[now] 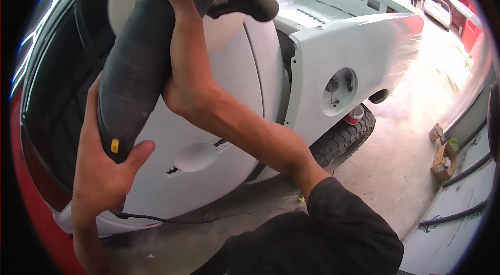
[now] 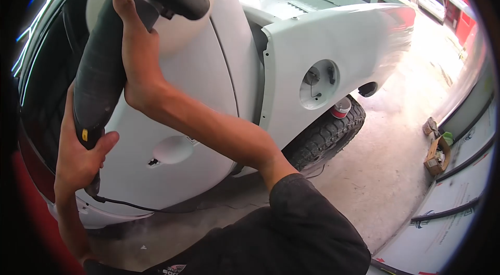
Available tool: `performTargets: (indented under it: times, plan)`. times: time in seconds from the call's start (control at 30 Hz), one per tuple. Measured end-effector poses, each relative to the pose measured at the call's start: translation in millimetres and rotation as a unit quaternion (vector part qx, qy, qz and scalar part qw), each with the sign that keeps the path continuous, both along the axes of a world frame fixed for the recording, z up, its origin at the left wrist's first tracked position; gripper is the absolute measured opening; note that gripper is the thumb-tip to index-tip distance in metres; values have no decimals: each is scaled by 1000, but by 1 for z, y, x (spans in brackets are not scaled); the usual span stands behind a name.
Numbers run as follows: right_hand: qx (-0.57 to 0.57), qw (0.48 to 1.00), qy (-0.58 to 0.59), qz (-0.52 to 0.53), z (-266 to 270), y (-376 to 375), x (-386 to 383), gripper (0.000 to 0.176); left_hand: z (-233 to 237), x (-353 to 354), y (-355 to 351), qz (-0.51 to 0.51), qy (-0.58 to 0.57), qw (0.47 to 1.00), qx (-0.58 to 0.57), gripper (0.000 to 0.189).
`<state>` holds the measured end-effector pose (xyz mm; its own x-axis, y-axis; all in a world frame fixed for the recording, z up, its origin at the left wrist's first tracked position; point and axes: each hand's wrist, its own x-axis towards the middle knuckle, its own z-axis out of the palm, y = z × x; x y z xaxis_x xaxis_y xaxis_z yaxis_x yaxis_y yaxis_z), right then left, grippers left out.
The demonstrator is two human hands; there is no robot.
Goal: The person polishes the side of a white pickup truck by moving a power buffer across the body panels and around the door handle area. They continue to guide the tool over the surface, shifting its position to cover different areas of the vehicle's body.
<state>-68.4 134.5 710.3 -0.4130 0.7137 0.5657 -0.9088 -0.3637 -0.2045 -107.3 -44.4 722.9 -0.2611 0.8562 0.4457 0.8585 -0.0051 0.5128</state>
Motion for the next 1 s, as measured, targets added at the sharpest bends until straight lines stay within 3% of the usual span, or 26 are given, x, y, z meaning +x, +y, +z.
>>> performTargets:
  times: [0.07, 0.23, 0.33, 0.53, 0.6, 0.67, 0.77, 0.87, 0.9, 1.0]
  plan:
    - [-5, 999, -40, 33, -26, -9, 14, 67, -10, 0, -7, -25, 29, 999, -14, 100]
    - [-66, 992, -60, 90, -106, -47, 47, 68, -49, 23, -34, 7, -61, 986, -156, 108]
    - [-87, 990, -54, 98, -123, -57, 56, 67, -54, 29, -37, 22, -88, 976, -199, 109]
    - [-40, 995, -45, 80, -62, -25, 31, 69, -27, 11, -15, 0, 13, 997, -74, 105]
    - [-5, 998, -43, 47, -31, -6, 10, 67, -9, -11, -5, -16, 121, 992, -32, 102]
    - [-25, 999, 5, 41, 4, 3, 4, 57, 10, -10, 6, 57, 36, 997, -38, 99]
    - [-11, 1000, -11, 17, 19, 20, 0, 64, 39, 3, 25, 156, -59, 984, -69, 97]
    - [9, 999, -32, -3, 25, 22, -9, 71, 22, -17, 22, 102, -24, 994, -37, 97]
    - [17, 999, -24, 42, 12, 21, -8, 68, 13, -18, 20, 67, -13, 997, -29, 96]
    - [10, 997, -68, -23, -33, 11, -3, 67, -17, -21, 14, -43, 12, 999, -11, 95]
